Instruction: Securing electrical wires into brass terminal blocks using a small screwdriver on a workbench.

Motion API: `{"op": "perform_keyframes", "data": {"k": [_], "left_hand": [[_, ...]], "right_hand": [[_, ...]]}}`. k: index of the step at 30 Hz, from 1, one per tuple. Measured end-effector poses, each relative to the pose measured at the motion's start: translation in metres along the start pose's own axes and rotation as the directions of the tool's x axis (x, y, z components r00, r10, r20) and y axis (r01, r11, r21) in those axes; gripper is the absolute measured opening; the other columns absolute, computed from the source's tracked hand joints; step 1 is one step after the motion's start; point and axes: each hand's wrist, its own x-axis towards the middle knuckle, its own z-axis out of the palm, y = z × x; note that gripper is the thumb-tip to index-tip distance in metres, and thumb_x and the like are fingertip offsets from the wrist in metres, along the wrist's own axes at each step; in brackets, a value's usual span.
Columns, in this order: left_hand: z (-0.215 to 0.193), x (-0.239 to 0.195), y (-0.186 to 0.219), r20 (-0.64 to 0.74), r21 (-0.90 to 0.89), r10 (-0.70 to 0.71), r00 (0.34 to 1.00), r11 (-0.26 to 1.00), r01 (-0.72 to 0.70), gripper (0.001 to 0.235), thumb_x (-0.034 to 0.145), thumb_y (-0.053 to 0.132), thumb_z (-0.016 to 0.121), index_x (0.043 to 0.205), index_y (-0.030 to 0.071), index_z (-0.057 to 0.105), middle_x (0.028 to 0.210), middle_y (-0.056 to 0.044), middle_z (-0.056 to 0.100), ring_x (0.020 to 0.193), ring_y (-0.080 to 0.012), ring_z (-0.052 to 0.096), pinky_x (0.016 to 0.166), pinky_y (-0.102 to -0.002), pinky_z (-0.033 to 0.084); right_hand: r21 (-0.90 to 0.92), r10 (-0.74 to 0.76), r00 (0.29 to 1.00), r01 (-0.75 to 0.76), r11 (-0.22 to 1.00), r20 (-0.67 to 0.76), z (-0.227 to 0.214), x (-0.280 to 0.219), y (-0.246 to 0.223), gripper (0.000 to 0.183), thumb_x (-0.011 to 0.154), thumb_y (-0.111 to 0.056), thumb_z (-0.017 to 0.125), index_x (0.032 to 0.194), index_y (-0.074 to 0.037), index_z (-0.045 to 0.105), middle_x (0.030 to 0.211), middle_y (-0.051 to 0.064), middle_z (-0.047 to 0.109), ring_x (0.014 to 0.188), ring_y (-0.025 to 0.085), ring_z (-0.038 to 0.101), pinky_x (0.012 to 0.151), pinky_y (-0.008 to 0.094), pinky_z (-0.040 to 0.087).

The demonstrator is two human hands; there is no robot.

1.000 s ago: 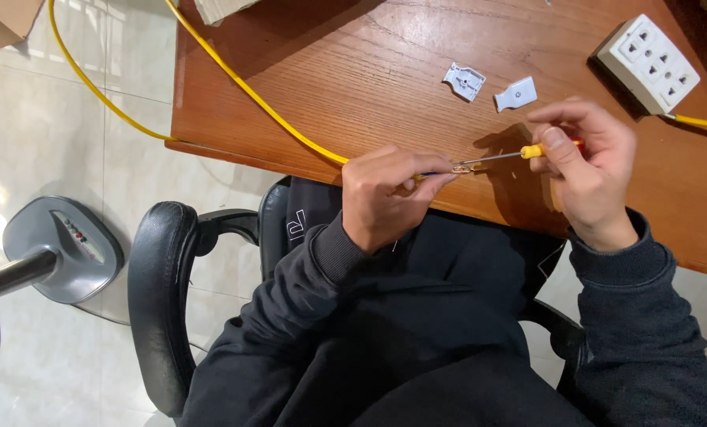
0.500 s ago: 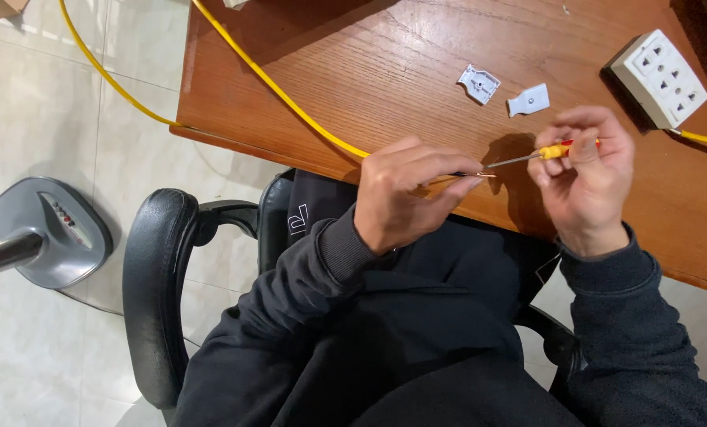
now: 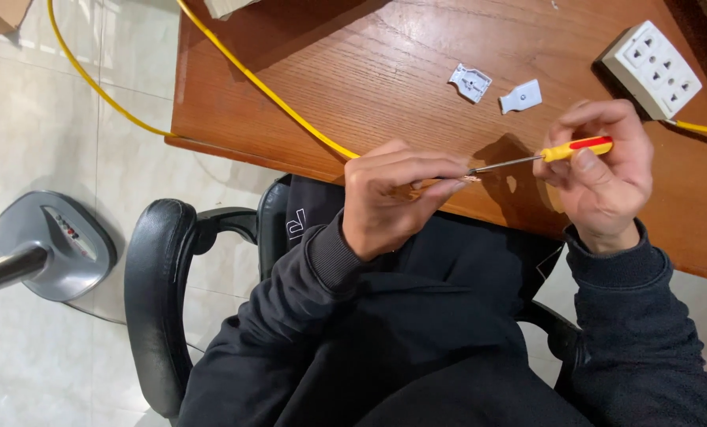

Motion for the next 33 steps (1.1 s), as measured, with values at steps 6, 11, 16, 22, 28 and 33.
{"op": "perform_keyframes", "data": {"k": [6, 11, 16, 22, 28, 33], "left_hand": [[0.005, -0.006, -0.004, -0.055, -0.131, -0.086, 0.995, 0.988, 0.078, 0.016, 0.101, 0.007, 0.096, 0.113, 0.010, 0.087, 0.115, -0.007, 0.090, 0.108, -0.0203, 0.090, 0.095, -0.032, 0.062], [0.009, -0.008, -0.005, -0.079, -0.119, -0.107, 0.991, 0.988, 0.098, 0.013, 0.100, 0.005, 0.095, 0.109, 0.010, 0.086, 0.110, -0.008, 0.089, 0.098, -0.0199, 0.088, 0.093, -0.033, 0.061], [0.010, -0.009, -0.006, -0.072, -0.123, -0.112, 0.991, 0.987, 0.103, 0.014, 0.100, 0.004, 0.094, 0.109, 0.010, 0.086, 0.110, -0.008, 0.089, 0.098, -0.0197, 0.087, 0.094, -0.033, 0.062], [0.012, -0.016, -0.012, -0.065, -0.316, -0.250, 0.966, 0.924, 0.217, 0.016, 0.099, 0.007, 0.095, 0.112, 0.008, 0.086, 0.113, -0.012, 0.089, 0.096, -0.0151, 0.078, 0.089, -0.027, 0.062], [0.025, -0.019, -0.015, 0.006, -0.504, -0.311, 0.950, 0.820, 0.272, 0.023, 0.091, 0.005, 0.101, 0.111, 0.007, 0.090, 0.109, -0.012, 0.091, 0.086, -0.0070, 0.069, 0.071, -0.020, 0.052], [0.026, -0.024, -0.021, 0.054, -0.579, -0.379, 0.924, 0.742, 0.338, 0.026, 0.090, 0.004, 0.102, 0.113, 0.006, 0.091, 0.102, -0.013, 0.087, 0.081, -0.0048, 0.063, 0.071, -0.018, 0.049]], "right_hand": [[-0.358, -0.267, 0.953, 0.202, 0.911, -0.142, -0.002, -0.023, 0.007, 0.041, 0.125, -0.033, 0.067, 0.121, 0.008, 0.069, 0.105, 0.022, 0.070, 0.088, 0.029, 0.071, 0.082, 0.036, 0.057], [-0.340, -0.406, 0.914, 0.381, 0.860, -0.003, 0.002, -0.025, -0.013, 0.030, 0.118, -0.023, 0.067, 0.123, 0.006, 0.059, 0.108, 0.026, 0.063, 0.090, 0.033, 0.065, 0.086, 0.041, 0.054], [-0.336, -0.432, 0.902, 0.404, 0.851, -0.008, -0.005, -0.021, -0.004, 0.041, 0.117, -0.033, 0.066, 0.120, 0.008, 0.064, 0.106, 0.026, 0.067, 0.093, 0.034, 0.066, 0.087, 0.041, 0.054], [0.077, -0.273, 0.961, 0.276, 0.958, -0.049, -0.015, 0.003, 0.002, 0.017, 0.118, -0.028, 0.079, 0.122, -0.014, 0.072, 0.112, 0.003, 0.073, 0.097, 0.015, 0.074, 0.094, 0.030, 0.074], [-0.186, -0.142, 0.980, 0.167, 0.968, 0.140, 0.043, 0.003, 0.005, 0.012, 0.114, -0.011, 0.077, 0.110, 0.000, 0.078, 0.095, 0.016, 0.071, 0.094, 0.028, 0.068, 0.094, 0.041, 0.055], [-0.131, -0.165, 0.950, 0.206, 0.970, 0.266, 0.062, 0.007, -0.008, 0.013, 0.093, -0.008, 0.095, 0.101, 0.000, 0.088, 0.060, 0.002, 0.057, 0.055, 0.013, 0.049, 0.055, 0.028, 0.043]]}}
